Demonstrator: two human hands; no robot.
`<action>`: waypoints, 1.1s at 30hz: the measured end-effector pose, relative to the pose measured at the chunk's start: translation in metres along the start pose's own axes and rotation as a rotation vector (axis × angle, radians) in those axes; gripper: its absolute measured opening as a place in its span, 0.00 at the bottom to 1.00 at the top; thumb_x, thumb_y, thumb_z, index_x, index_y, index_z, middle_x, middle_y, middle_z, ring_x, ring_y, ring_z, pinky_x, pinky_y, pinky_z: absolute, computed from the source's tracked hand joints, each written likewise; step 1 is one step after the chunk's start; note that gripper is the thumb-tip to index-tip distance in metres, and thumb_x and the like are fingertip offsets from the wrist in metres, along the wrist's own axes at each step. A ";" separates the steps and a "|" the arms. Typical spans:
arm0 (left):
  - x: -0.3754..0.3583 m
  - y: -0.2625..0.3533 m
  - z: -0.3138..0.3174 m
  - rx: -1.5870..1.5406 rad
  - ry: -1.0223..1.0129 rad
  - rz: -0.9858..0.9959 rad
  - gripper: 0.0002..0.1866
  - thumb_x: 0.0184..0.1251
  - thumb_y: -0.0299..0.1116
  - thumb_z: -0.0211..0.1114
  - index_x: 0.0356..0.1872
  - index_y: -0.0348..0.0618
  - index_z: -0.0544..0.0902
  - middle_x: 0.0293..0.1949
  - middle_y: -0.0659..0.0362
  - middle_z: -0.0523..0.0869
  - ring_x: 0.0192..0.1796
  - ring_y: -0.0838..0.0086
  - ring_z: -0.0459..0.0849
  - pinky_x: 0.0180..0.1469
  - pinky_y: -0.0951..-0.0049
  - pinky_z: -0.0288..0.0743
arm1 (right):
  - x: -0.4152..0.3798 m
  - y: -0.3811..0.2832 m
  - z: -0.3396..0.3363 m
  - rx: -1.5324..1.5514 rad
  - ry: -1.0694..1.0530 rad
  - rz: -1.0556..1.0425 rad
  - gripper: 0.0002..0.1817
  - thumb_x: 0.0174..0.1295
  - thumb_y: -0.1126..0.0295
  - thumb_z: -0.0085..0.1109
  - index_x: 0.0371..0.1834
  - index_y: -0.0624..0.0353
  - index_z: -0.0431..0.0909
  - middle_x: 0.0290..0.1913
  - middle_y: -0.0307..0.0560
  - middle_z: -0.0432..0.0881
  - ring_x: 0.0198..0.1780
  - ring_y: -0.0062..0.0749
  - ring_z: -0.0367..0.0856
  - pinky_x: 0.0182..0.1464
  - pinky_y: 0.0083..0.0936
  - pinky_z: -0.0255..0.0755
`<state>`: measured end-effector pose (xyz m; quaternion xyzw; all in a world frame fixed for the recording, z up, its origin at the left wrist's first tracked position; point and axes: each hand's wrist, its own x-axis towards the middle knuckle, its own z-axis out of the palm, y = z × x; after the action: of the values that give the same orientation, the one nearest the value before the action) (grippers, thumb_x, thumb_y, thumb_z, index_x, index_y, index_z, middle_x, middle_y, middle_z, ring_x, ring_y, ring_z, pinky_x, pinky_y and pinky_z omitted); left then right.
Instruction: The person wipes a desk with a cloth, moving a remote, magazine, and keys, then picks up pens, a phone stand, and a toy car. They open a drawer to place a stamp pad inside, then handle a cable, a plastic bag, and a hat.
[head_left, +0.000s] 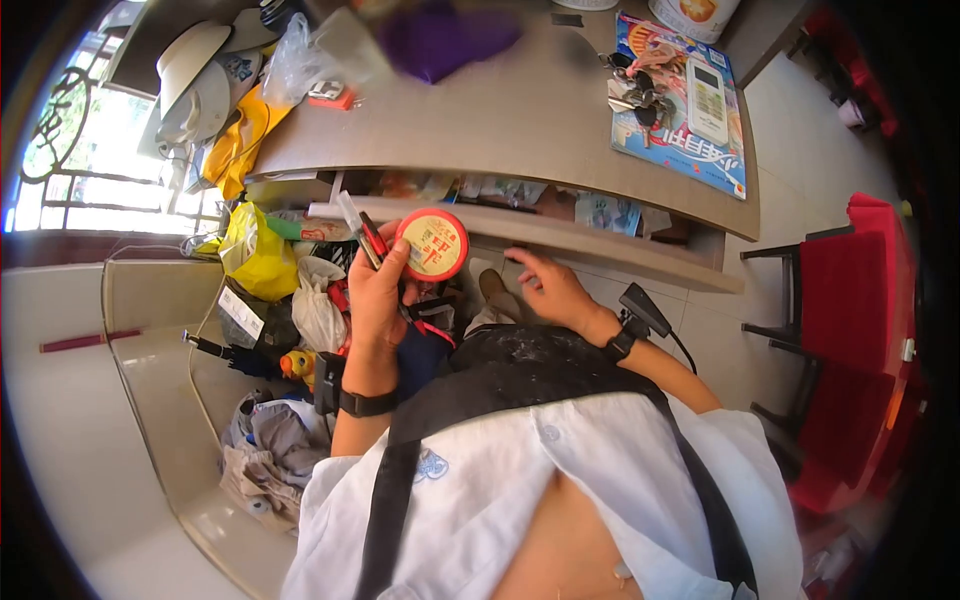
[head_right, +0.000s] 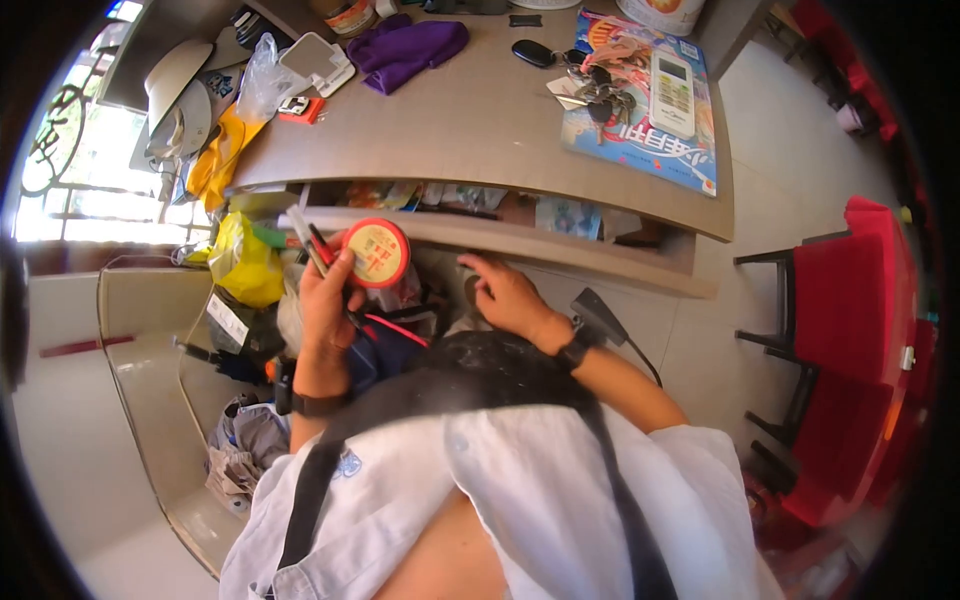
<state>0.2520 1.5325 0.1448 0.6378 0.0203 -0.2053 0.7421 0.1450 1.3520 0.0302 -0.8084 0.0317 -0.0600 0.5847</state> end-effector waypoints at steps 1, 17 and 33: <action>0.002 0.006 0.006 0.037 -0.028 0.009 0.15 0.60 0.29 0.57 0.47 0.34 0.72 0.31 0.60 0.79 0.18 0.86 0.70 0.13 0.89 0.58 | -0.007 -0.004 -0.003 -0.033 -0.136 0.080 0.25 0.51 0.77 0.46 0.56 0.51 0.66 0.39 0.51 0.77 0.38 0.33 0.78 0.39 0.26 0.73; 0.053 -0.011 0.025 0.623 -0.250 0.097 0.11 0.61 0.26 0.54 0.44 0.37 0.73 0.35 0.56 0.80 0.33 0.75 0.81 0.22 0.83 0.66 | -0.032 -0.005 0.014 -0.054 -0.073 -0.095 0.20 0.51 0.79 0.44 0.48 0.54 0.73 0.45 0.56 0.75 0.49 0.47 0.72 0.52 0.34 0.65; 0.068 0.029 -0.019 0.031 0.039 0.061 0.12 0.63 0.27 0.52 0.47 0.37 0.68 0.33 0.54 0.80 0.26 0.71 0.82 0.13 0.86 0.62 | -0.008 -0.019 -0.026 -0.107 -0.034 0.120 0.23 0.52 0.72 0.51 0.54 0.60 0.67 0.52 0.56 0.72 0.55 0.47 0.68 0.57 0.32 0.61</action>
<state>0.3279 1.5349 0.1489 0.6535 0.0124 -0.1705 0.7374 0.1329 1.3349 0.0558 -0.8362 0.0735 -0.0093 0.5435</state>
